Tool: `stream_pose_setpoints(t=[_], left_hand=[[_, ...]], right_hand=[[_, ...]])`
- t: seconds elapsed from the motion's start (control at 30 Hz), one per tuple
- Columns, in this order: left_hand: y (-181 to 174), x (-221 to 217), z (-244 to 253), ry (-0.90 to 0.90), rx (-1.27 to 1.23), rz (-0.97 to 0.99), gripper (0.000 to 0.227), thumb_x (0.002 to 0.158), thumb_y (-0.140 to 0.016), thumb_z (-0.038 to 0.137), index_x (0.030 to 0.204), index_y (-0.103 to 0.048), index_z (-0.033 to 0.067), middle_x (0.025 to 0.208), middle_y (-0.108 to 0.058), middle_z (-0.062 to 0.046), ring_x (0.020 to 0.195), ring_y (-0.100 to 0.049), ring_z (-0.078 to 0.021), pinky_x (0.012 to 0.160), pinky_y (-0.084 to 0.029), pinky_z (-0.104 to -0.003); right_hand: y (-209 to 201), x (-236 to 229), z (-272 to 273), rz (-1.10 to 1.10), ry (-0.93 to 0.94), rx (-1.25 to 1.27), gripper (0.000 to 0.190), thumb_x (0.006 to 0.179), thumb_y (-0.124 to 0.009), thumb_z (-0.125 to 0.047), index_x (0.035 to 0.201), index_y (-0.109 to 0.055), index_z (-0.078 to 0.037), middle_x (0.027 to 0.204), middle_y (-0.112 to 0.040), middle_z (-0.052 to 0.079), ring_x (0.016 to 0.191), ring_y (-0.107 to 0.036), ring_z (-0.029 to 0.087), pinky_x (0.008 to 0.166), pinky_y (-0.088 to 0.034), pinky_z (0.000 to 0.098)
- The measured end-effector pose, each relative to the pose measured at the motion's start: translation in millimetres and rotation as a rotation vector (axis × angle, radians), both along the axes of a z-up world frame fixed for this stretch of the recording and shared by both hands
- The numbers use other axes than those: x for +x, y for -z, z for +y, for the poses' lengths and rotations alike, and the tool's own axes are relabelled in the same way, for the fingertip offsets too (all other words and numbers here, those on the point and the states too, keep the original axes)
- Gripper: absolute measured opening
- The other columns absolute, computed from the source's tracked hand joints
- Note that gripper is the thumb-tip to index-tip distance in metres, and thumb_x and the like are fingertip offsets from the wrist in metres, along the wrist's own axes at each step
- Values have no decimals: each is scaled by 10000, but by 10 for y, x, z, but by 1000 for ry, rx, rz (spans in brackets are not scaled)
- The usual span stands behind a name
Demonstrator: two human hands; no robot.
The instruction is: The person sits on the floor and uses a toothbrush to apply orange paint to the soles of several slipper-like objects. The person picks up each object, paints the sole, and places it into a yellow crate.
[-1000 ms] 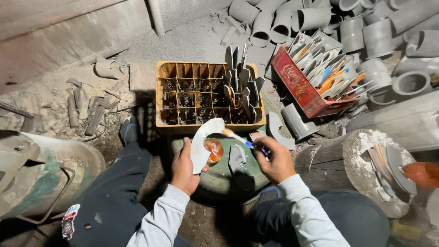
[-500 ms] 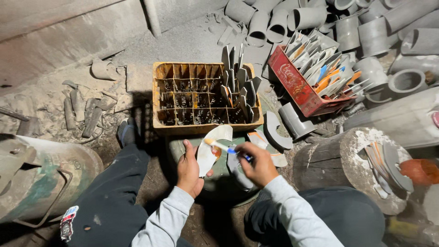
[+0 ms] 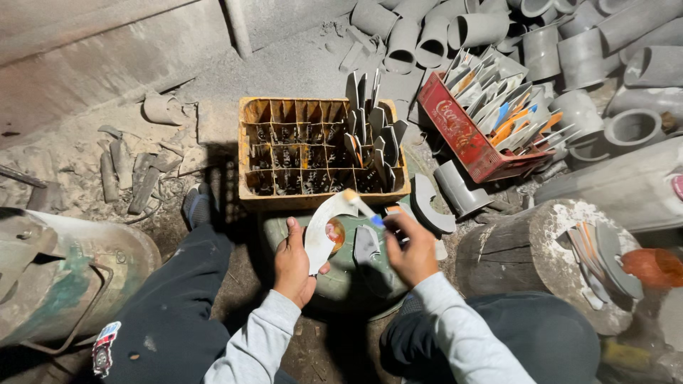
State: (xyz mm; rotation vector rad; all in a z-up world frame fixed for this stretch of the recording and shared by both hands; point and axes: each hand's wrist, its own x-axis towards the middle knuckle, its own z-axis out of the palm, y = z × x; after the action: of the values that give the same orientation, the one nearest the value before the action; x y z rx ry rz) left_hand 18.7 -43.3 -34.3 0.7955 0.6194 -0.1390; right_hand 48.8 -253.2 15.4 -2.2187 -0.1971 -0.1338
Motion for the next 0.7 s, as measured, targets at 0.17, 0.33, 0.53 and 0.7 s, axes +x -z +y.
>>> stream_pose_setpoints(t=[0.17,0.33,0.53,0.7], left_hand=[[-23,-38,-12,-62,-3,21,580,1020,-398,566,1110,-615,36,950,-708,-105,759,-643,-202,447,-413,-332],[-62,-18,66,-92,-52,-39,570,1023,-397,554,1113,-621,38,934,-703,-99,728,-616,-202,439,-403,-332],[17,-5,15,-29,30,14,552,1029,-425,539,1100,-608,24,949,-707,-128,707,-636,-214,430,-427,-347],[20,11,78,-7,67,-4,557,1006,-385,574,1109,-584,64,951,-697,-107,708,-662,-208,412,-412,-337]], right_hand=[[103,-126,110,-78,-184,49,250,813,-654,10,1058,-686,-32,922,-748,136,831,-755,227,741,-588,319],[20,86,-125,42,83,-93,171,853,-702,-40,1024,-695,-39,901,-760,130,729,-741,236,681,-568,328],[-40,31,-28,-107,-58,3,195,869,-683,-23,1063,-668,-43,917,-739,128,806,-759,230,728,-578,319],[-15,-137,103,118,-298,14,244,816,-680,6,1057,-686,-32,956,-745,131,858,-750,237,766,-571,319]])
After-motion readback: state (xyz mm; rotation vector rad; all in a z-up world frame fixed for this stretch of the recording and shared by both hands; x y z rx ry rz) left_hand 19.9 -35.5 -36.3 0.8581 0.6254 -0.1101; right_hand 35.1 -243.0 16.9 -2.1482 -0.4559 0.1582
